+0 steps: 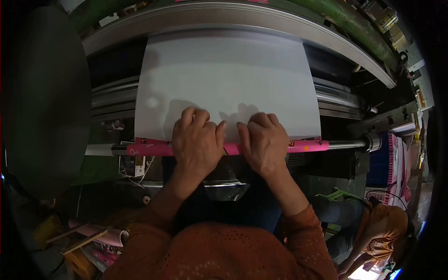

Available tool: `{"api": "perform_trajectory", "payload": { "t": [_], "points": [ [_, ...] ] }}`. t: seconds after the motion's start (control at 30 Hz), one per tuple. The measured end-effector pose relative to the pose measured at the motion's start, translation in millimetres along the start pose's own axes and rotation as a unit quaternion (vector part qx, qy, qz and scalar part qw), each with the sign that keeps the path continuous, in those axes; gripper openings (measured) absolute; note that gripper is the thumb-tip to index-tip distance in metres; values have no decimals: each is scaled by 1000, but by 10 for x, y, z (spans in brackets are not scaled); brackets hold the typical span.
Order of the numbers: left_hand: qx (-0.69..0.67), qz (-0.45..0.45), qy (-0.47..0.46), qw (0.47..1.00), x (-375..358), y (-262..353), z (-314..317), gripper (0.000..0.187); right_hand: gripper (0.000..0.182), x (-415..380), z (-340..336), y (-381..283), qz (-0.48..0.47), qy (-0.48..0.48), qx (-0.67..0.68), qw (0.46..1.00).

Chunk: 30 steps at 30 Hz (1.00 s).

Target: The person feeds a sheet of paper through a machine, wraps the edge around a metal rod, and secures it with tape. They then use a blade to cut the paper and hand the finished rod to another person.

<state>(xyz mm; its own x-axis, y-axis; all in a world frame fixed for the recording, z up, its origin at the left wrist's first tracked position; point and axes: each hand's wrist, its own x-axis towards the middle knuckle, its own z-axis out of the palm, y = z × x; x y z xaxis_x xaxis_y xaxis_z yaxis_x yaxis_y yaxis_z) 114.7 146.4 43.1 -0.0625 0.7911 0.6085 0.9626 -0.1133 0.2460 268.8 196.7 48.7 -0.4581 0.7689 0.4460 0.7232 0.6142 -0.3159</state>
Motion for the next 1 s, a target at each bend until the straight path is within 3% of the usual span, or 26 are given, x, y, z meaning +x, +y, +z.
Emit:
{"api": "perform_trajectory", "payload": {
  "t": [0.07,0.1,0.17,0.2,0.3,0.33,0.4,0.47,0.53,0.57,0.63,0.67,0.8,0.83,0.9,1.0],
  "points": [
    [-61,-47,-106,991,111,-22,-22,25,17,77,-6,-8,-7,19,6,1000],
    [-128,-63,-108,984,173,-37,-83,27,18,133,-8,-1,-6,39,-1,999],
    [-190,-70,142,969,98,-144,-58,18,20,264,64,33,-1,66,-10,998],
    [-194,-60,142,969,47,-61,-81,18,22,348,163,94,-8,78,-24,997],
    [-26,44,-24,998,-312,324,-200,38,29,660,215,221,-28,100,-52,993],
    [-24,22,-101,994,-327,270,-76,47,32,707,169,234,-50,107,-61,991],
    [55,16,-61,997,-133,126,23,46,35,566,35,234,-59,128,-74,987],
    [7,-5,-74,997,71,57,40,43,39,80,-110,119,-54,160,-45,985],
    [-8,23,53,998,229,4,12,40,47,-453,-143,1,-14,78,-53,995],
    [-12,41,85,996,156,-9,-44,43,47,-406,-146,57,-15,84,-55,995],
    [-10,83,37,996,-242,233,-85,49,54,-286,-134,146,7,74,-97,993],
    [-27,83,-76,993,-441,377,-29,53,52,-171,-94,181,2,83,-81,993],
    [40,50,-98,993,-72,329,144,53,42,300,-125,337,-12,149,-80,986],
    [39,52,-94,993,7,300,112,53,42,239,-174,322,-13,153,-82,985],
    [11,82,35,996,190,217,31,48,43,26,-270,263,-23,157,-59,986],
    [-79,153,106,979,-252,197,-100,36,42,-564,-157,169,4,87,-49,995]
  ]
}}
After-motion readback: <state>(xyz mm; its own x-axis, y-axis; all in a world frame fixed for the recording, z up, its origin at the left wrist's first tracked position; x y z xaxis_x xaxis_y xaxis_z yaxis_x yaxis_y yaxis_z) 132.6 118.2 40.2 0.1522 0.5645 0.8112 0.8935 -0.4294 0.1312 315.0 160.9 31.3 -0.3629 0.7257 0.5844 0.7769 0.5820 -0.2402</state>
